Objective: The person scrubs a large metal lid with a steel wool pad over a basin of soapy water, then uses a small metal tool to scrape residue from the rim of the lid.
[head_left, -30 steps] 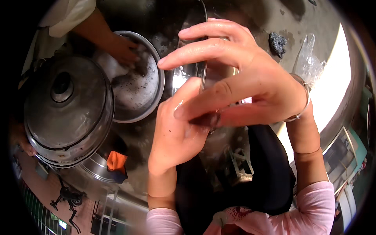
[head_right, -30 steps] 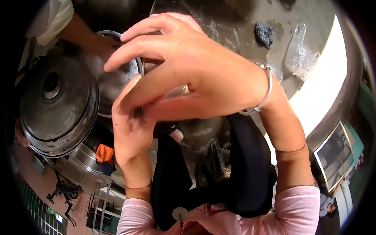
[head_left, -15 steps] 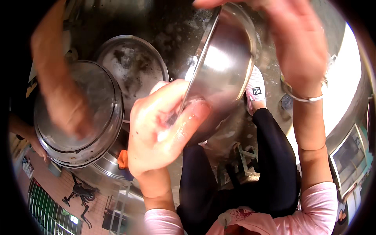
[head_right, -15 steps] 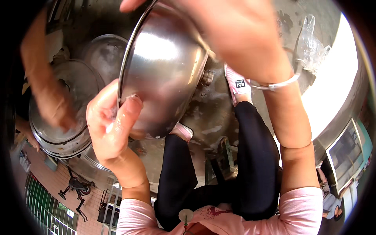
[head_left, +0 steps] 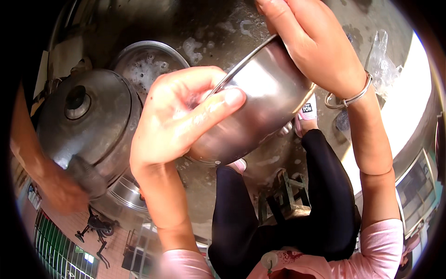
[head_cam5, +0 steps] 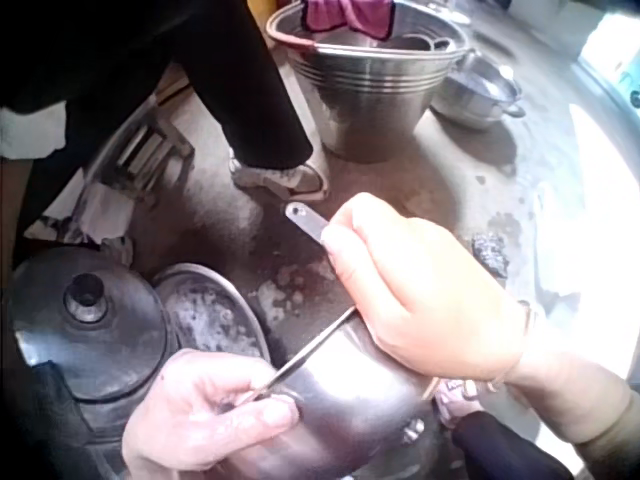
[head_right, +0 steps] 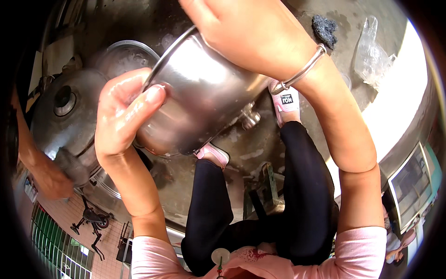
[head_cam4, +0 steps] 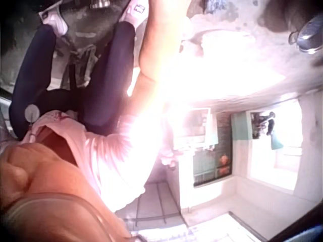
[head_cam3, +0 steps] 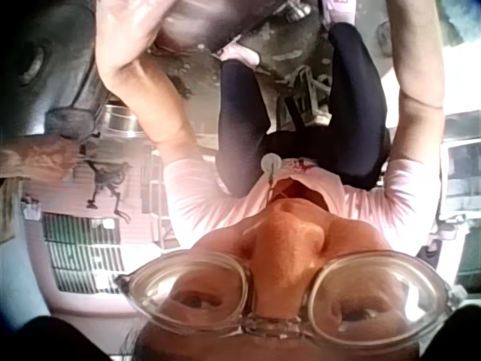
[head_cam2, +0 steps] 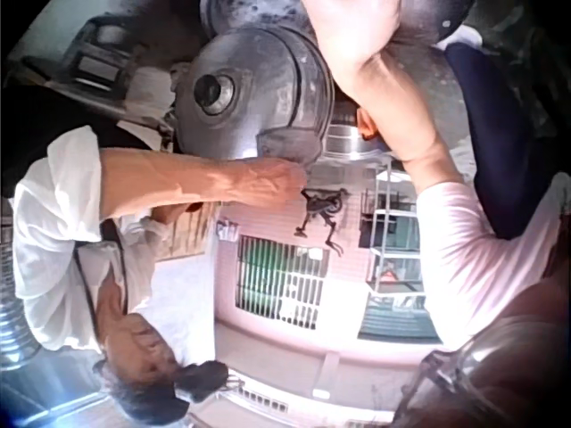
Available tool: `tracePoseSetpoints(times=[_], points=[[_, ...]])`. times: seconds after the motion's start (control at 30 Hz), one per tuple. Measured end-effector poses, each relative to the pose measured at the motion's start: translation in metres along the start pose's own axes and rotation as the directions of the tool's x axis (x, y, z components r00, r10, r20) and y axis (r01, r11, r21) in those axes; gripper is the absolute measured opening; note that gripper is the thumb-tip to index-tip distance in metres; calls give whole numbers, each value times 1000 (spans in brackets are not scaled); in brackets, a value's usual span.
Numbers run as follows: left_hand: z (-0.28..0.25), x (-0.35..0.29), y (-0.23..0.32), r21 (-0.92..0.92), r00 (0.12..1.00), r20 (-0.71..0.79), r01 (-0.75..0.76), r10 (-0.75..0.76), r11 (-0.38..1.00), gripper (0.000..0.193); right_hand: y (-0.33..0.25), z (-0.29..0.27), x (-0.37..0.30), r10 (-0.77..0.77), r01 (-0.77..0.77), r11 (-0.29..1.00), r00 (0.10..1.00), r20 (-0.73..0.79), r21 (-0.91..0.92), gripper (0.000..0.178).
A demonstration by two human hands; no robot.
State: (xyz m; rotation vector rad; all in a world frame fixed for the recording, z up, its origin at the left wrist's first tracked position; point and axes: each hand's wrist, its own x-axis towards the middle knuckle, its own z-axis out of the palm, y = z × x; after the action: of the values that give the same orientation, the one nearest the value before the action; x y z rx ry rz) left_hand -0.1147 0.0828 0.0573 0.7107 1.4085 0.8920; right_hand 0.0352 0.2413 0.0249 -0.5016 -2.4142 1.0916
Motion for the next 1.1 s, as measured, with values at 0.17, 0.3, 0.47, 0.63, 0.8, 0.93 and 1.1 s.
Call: tracePoseSetpoints(times=[0.17, 0.3, 0.47, 0.63, 0.8, 0.93, 1.1], points=[[-1, 3, -16, -176, 994, 13, 107, -106, 979, 13, 4, 7, -6, 294, -287, 947, 956, 25, -141, 18], [-2, -3, -33, -121, 981, -177, -101, 79, 988, 11, 24, 3, -10, 41, -25, 949, 998, 42, -313, 23], [-16, -2, -62, 185, 899, -358, -196, 252, 963, 12, 37, 10, 5, 483, -480, 862, 875, -24, -164, 28], [-25, -12, -97, 63, 857, -483, -171, 180, 983, 17, 50, 9, 4, 445, -446, 891, 895, -21, -84, 28], [-18, -5, -125, 9, 763, -585, -333, 275, 943, 18, 49, 11, 4, 490, -491, 868, 871, -38, -69, 27], [-16, 1, -136, -74, 714, -673, -324, 192, 943, 18, 50, 7, 5, 671, -675, 727, 737, 82, 127, 27], [-16, -2, -144, -158, 629, -774, -304, 74, 940, 16, 88, -6, -18, 612, -686, 638, 728, 310, 351, 20]])
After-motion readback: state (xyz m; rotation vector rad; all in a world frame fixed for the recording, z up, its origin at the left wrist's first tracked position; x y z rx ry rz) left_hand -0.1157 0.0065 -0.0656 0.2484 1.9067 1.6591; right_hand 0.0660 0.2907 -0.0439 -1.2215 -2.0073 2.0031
